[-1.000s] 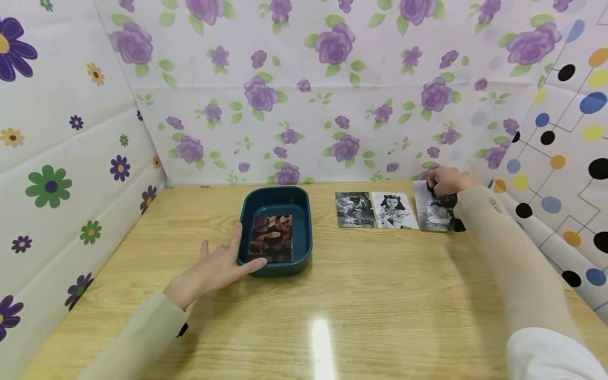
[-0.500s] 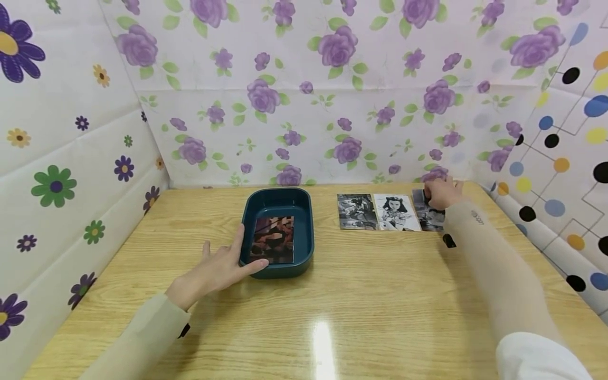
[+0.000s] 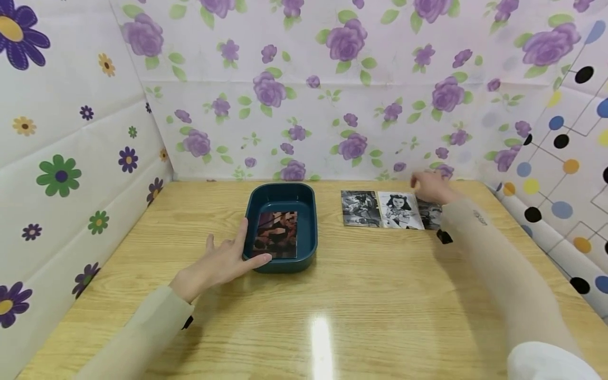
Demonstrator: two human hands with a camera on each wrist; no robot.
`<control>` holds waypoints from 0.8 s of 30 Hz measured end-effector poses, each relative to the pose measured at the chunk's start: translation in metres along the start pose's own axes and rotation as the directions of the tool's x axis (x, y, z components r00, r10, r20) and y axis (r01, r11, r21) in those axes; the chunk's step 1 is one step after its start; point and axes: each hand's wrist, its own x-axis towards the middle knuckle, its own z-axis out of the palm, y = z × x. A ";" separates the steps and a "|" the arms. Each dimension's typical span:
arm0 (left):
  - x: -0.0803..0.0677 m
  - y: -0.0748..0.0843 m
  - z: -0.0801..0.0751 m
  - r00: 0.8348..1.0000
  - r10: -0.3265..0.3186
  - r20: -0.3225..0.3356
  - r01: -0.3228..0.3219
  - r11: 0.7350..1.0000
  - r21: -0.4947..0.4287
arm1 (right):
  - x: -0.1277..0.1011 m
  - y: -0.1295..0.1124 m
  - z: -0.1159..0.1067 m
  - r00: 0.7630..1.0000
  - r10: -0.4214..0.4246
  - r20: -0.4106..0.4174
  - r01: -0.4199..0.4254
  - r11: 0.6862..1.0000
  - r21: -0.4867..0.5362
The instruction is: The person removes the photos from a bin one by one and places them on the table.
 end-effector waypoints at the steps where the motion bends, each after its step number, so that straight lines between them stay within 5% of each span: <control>1: 0.000 0.000 -0.001 1.000 0.000 0.000 0.000 1.000 0.003 | 0.004 -0.013 -0.002 0.999 -0.045 -0.007 0.045 0.997 0.063; 6: 0.000 0.000 -0.002 1.000 0.001 0.004 -0.001 1.000 0.013 | 0.019 -0.086 -0.002 0.966 -0.259 0.026 0.232 0.902 0.363; 10: 0.000 0.001 -0.001 1.000 -0.003 0.014 0.003 1.000 0.007 | 0.026 -0.145 0.007 0.923 -0.385 0.024 0.326 0.811 0.486; 19: -0.001 -0.002 0.000 1.000 0.000 0.013 0.001 1.000 -0.028 | 0.053 -0.242 0.042 0.809 -0.588 -0.025 0.535 0.717 0.447; 24: 0.000 -0.003 -0.001 1.000 0.006 0.012 -0.005 0.999 -0.035 | 0.068 -0.272 0.063 0.767 -0.634 0.096 0.554 0.730 0.400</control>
